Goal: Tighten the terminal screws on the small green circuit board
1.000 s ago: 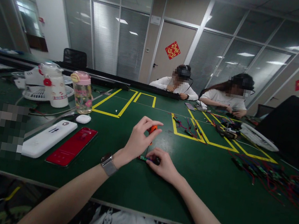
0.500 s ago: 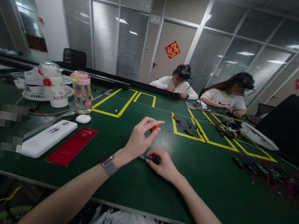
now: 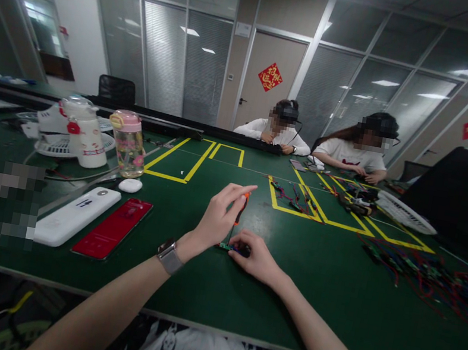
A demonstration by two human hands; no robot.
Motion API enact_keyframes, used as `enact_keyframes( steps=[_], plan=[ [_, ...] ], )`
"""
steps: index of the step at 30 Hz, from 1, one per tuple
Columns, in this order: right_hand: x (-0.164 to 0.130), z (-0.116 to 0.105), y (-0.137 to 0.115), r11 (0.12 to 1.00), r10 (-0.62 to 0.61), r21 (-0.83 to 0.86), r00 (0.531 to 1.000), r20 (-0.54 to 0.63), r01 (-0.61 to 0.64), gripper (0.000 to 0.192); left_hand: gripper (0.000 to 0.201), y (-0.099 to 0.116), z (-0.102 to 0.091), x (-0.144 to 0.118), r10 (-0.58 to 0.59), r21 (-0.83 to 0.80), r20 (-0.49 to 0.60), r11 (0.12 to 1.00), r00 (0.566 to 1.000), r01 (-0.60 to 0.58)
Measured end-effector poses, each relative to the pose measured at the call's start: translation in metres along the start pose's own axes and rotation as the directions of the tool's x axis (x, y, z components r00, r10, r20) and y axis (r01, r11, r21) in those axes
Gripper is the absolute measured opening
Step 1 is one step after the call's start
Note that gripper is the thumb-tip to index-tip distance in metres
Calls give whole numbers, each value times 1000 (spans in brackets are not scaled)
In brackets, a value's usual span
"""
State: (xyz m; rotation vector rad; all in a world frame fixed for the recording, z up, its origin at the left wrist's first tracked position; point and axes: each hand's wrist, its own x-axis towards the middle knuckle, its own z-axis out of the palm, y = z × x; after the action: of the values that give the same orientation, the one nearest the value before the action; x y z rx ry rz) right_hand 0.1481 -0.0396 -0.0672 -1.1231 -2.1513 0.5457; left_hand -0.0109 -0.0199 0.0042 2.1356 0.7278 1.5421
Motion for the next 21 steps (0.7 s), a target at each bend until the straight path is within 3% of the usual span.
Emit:
enact_keyframes(
  steps=[4, 10, 17, 21],
  plan=[
    [0, 0, -1, 1000, -8, -7, 1000, 12, 8, 8, 33, -3, 2, 0, 3, -58, 31, 998, 1000, -2],
    [0, 1, 1, 1000, -12, -4, 1000, 2, 12, 9, 23, 0, 1, -2, 97, 143, -45, 986, 994, -90],
    [0, 1, 3, 1000, -17, -1, 1000, 5, 17, 12, 32, -1, 3, -2, 95, -6, 33, 996, 995, -94],
    [0, 1, 2, 1000, -7, 1, 1000, 3, 7, 12, 22, -2, 2, -2, 142, 127, -44, 983, 989, -135]
  ],
)
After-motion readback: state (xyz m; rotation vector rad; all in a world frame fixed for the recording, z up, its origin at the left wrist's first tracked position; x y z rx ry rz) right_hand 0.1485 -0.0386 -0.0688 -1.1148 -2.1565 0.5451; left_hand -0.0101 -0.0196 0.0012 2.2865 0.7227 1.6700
